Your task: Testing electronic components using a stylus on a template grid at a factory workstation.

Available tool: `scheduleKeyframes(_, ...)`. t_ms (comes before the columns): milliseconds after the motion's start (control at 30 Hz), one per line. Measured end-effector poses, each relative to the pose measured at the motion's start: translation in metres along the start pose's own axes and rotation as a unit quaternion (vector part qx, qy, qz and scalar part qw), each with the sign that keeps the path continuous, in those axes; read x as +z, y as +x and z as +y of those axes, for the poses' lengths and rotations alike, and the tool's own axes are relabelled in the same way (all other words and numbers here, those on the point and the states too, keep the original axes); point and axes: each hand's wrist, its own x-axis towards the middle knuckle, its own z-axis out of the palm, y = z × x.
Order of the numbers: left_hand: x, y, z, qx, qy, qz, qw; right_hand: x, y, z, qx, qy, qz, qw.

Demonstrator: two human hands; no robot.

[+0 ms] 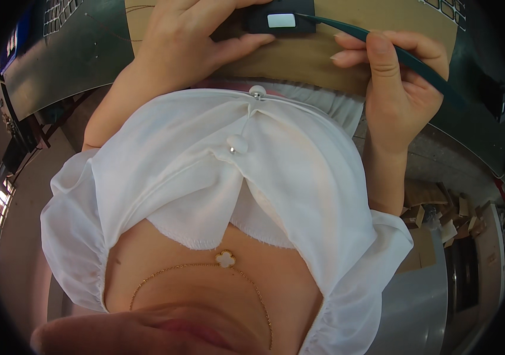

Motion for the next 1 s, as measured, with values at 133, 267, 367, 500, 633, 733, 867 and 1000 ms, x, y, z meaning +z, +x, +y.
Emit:
scheduleKeyframes(133, 0.000, 0.000, 0.000, 0.002, -0.002, -0.001, 1.000, -0.001, 0.000, 0.000, -0.012, -0.004, -0.009, 1.000)
scheduleKeyframes(267, -0.001, -0.001, 0.000, -0.003, -0.005, -0.003, 1.000, -0.001, -0.003, -0.002, 0.006, -0.035, -0.012, 0.999)
scheduleKeyframes(367, -0.002, -0.001, 0.001, 0.003, 0.009, -0.001, 1.000, 0.000, -0.004, -0.002, 0.001, -0.047, -0.009, 0.999)
scheduleKeyframes(500, -0.004, -0.001, 0.002, 0.011, 0.024, 0.000, 1.000, 0.000, -0.004, 0.000, -0.007, -0.042, 0.012, 0.999)
scheduleKeyframes(633, -0.005, -0.002, 0.001, 0.015, 0.031, -0.001, 0.999, -0.001, -0.004, 0.001, -0.018, 0.005, 0.063, 0.998)
scheduleKeyframes(733, -0.004, -0.003, 0.001, 0.022, 0.034, -0.002, 0.999, -0.001, -0.010, 0.005, -0.057, -0.014, 0.028, 0.998)
scheduleKeyframes(867, -0.003, -0.001, 0.001, 0.036, 0.032, -0.003, 0.999, -0.011, -0.008, 0.004, -0.064, 0.032, -0.001, 0.997)
scheduleKeyframes(1000, -0.004, -0.001, 0.000, 0.046, 0.036, 0.002, 0.998, -0.012, -0.004, 0.001, -0.070, 0.071, -0.019, 0.995)
